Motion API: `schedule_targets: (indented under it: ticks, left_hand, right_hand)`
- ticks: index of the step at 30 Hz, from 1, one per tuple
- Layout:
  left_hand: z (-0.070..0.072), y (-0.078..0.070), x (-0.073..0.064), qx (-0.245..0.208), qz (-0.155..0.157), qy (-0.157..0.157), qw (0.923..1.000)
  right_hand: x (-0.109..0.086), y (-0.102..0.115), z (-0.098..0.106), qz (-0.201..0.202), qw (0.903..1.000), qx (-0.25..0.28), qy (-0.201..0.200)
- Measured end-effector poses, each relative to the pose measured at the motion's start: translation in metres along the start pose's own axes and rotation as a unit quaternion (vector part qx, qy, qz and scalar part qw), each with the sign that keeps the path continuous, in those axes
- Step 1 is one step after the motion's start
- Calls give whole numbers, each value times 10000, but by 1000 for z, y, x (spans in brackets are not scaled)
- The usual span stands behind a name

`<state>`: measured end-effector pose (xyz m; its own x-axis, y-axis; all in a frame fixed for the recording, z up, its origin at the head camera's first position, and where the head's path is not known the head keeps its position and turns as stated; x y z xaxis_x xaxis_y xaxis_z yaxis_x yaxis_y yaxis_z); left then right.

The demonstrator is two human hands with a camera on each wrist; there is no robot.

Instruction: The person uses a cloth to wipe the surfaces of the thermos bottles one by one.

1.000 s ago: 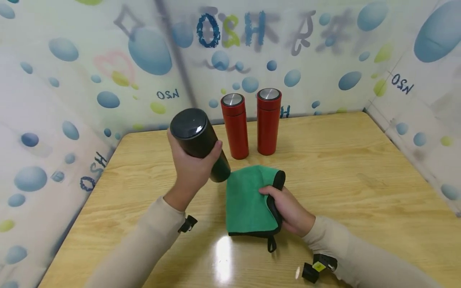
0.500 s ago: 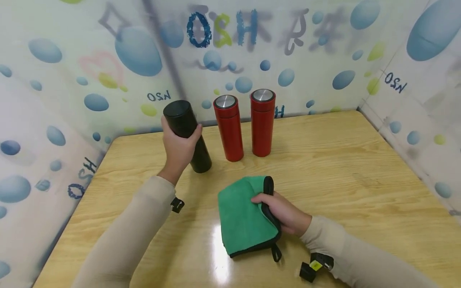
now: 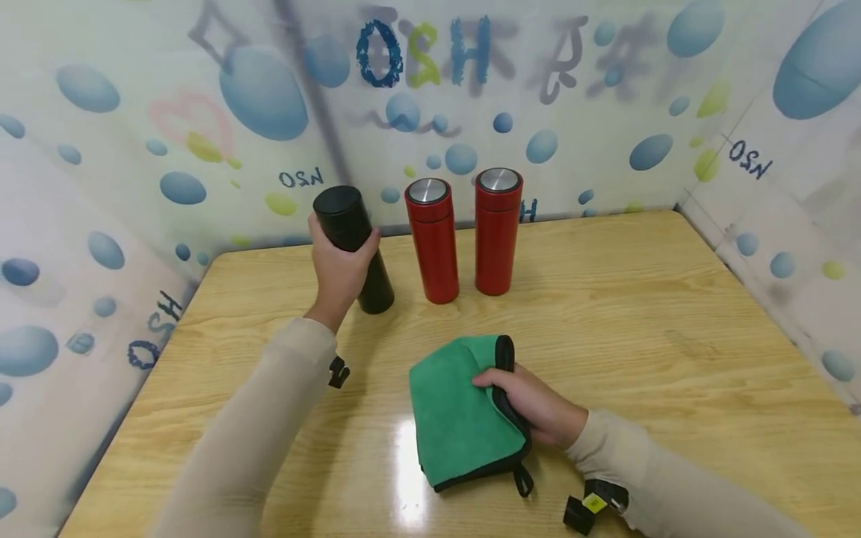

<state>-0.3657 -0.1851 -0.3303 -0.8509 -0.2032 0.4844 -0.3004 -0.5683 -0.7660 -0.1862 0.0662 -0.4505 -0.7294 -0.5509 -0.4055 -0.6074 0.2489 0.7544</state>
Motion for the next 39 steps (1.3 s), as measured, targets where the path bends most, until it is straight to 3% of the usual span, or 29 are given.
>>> schedule_targets:
  ticks: [4,6,7,9,11,13,14,15,17,19,22,24,27,32,39]
  left_hand:
    - [-4,1,1,67,249,277,9993]
    - [2,-3,-2,58,210,39,9998]
    - [9,-9,-5,64,94,-239,9996]
    - [27,-28,-16,96,-440,-1089,9930]
    - [43,-56,-35,222,-1192,-1993,9724]
    - [46,-86,-55,317,-2017,-2424,9484]
    - [42,-101,-63,327,-2386,-2409,9402]
    - [34,-114,-69,305,-2685,-2213,9370]
    - [13,-131,-74,245,-2912,-1561,9435]
    - [-11,-137,-71,208,-2653,-850,9602]
    - [-39,-127,-57,245,-1631,-77,9863]
    - [-52,-115,-46,251,-952,244,9948]
    - [-69,-104,-33,216,-428,600,9970]
    - [-81,-99,-25,226,-328,885,9953]
    - [-67,-95,-34,696,-385,815,9935]
  right_hand:
    - [-1,1,-1,18,10000,17,-8]
    - [-1,1,-1,20,10000,24,-4]
    - [-1,1,-1,21,10000,30,-9]
    - [-2,2,0,43,10000,17,-5]
    - [-2,1,0,55,10000,22,3]
    - [-3,2,1,84,10000,29,19]
    - [-3,3,1,101,9999,28,29]
    - [-3,3,2,122,9999,16,28]
    - [-3,4,3,134,9999,-5,6]
    - [-3,4,5,149,9999,-52,-26]
    - [-1,5,8,169,9998,-96,-104]
    - [1,5,9,202,9996,-119,-153]
    - [2,7,12,281,9993,-115,-213]
    - [3,13,17,438,9985,41,-315]
    - [0,27,32,927,9876,541,-1142]
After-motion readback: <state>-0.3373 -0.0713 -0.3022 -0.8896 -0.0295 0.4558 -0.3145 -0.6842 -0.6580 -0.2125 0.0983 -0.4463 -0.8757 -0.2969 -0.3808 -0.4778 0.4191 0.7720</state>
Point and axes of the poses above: each hand's wrist, its own x-axis towards the middle knuckle, its own z-axis out of the back of the hand, y = z × x, the point moved 9 cm from there along x, towards the middle knuckle, and after that the axes turned 15 degrees about x, right-handed, at the moved point
